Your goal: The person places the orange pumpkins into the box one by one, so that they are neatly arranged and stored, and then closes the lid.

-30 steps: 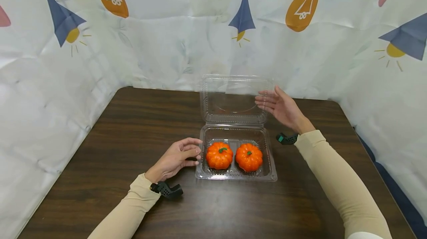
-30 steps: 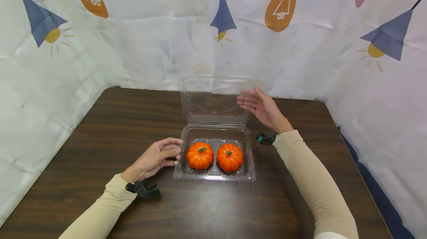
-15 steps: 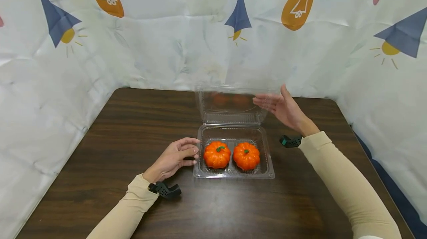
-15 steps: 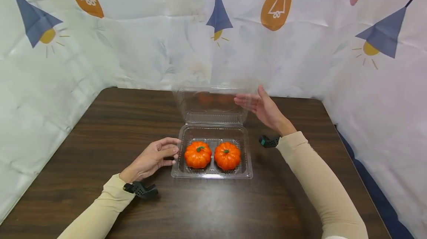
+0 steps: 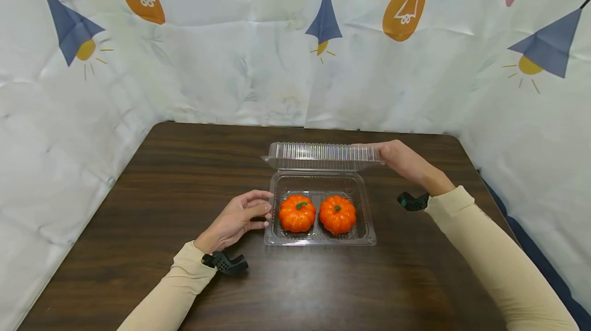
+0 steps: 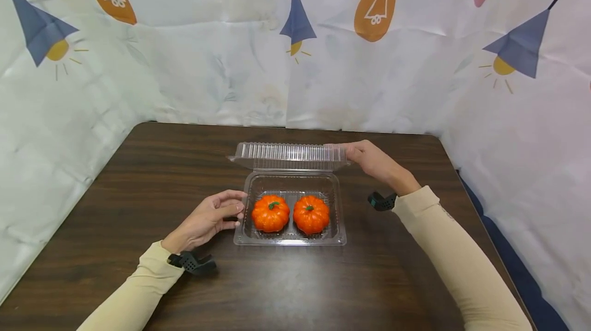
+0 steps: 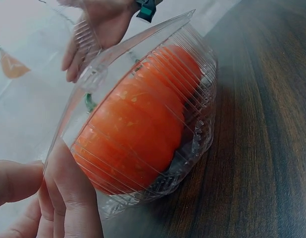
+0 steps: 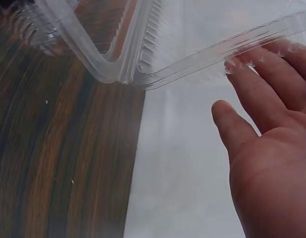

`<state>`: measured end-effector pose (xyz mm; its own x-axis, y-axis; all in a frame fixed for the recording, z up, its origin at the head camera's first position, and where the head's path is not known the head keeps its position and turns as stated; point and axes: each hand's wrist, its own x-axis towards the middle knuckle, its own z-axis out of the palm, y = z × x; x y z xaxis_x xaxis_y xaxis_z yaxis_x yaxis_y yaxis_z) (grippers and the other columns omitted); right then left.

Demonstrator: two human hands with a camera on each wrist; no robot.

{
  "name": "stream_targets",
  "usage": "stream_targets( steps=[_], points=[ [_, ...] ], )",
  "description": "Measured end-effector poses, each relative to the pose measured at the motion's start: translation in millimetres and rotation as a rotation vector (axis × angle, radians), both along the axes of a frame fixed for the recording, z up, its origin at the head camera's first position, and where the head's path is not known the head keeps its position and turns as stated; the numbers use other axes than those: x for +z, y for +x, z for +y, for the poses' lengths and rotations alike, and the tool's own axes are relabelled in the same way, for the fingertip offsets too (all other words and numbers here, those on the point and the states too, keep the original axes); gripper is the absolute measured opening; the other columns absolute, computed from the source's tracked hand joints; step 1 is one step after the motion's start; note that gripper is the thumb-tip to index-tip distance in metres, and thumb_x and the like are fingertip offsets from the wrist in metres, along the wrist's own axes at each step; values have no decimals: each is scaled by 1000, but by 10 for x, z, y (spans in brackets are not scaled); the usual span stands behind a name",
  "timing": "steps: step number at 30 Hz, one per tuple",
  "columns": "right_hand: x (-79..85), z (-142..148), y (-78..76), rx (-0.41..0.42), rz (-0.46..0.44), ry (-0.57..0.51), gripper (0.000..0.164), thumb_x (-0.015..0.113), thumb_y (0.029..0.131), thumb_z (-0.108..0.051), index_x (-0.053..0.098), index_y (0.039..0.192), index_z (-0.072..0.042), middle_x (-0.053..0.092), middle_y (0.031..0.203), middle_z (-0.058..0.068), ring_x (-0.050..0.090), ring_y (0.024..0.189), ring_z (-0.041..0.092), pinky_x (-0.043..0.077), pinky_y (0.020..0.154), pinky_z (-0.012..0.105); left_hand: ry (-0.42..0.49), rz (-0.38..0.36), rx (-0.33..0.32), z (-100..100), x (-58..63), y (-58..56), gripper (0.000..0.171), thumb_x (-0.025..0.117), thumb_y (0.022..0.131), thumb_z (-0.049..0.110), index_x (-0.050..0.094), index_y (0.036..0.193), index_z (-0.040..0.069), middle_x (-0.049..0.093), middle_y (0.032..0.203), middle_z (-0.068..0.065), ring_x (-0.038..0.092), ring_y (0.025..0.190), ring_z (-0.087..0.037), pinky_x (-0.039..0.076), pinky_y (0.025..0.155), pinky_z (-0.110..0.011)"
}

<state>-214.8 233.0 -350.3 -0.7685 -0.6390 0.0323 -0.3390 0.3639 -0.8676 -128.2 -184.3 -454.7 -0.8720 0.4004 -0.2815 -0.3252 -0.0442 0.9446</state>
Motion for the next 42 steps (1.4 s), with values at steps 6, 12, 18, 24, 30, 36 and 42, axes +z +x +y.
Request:
stream_targets(
  steps=[6,12,18,24,30,36,42],
  points=[
    [-29,-17,129,47,159,192,77,42,97,-75,48,155,-24,71,135,7,67,85,17,57,83,43,-9,-5,7,1,2,-4,46,63,103,16,47,143,1,66,104,4,66,90,-11,63,83,-27],
    [-81,-35,251,37,198,267,71,57,98,-65,42,158,-31,44,164,-2,35,155,42,31,122,67,-4,-14,8,-1,12,-10,48,63,103,16,45,144,-2,67,105,4,67,90,-10,63,83,-26],
    [-75,-71,355,63,296,342,69,65,100,-43,37,161,-27,39,167,-1,32,157,40,29,124,66,6,-21,4,-10,21,-16,45,63,104,15,45,142,-1,68,104,4,68,91,-10,63,83,-25],
    [-109,-94,445,93,381,394,75,67,98,-42,36,162,-18,39,167,5,33,155,43,31,123,66,-14,-21,2,-17,16,-30,49,62,104,15,42,146,0,66,108,4,67,92,-9,62,84,-25],
    [-202,-87,513,117,487,443,78,70,96,-44,38,161,-13,38,167,9,37,153,43,39,119,63,-42,-4,1,-34,11,-34,54,61,104,15,39,151,-1,65,120,4,67,98,-12,62,87,-26],
    [-321,-50,566,146,649,451,80,67,97,-53,41,159,-10,43,164,12,42,150,43,39,121,56,-43,4,-13,-27,13,-39,54,61,105,18,40,150,-2,64,121,3,66,103,-12,62,91,-29],
    [-456,-47,576,169,804,363,83,57,98,-64,45,155,-4,50,158,18,49,146,38,14,132,22,-17,-10,-11,-13,18,-32,50,60,105,17,42,147,-3,64,113,2,66,98,-11,63,89,-29]
  ],
)
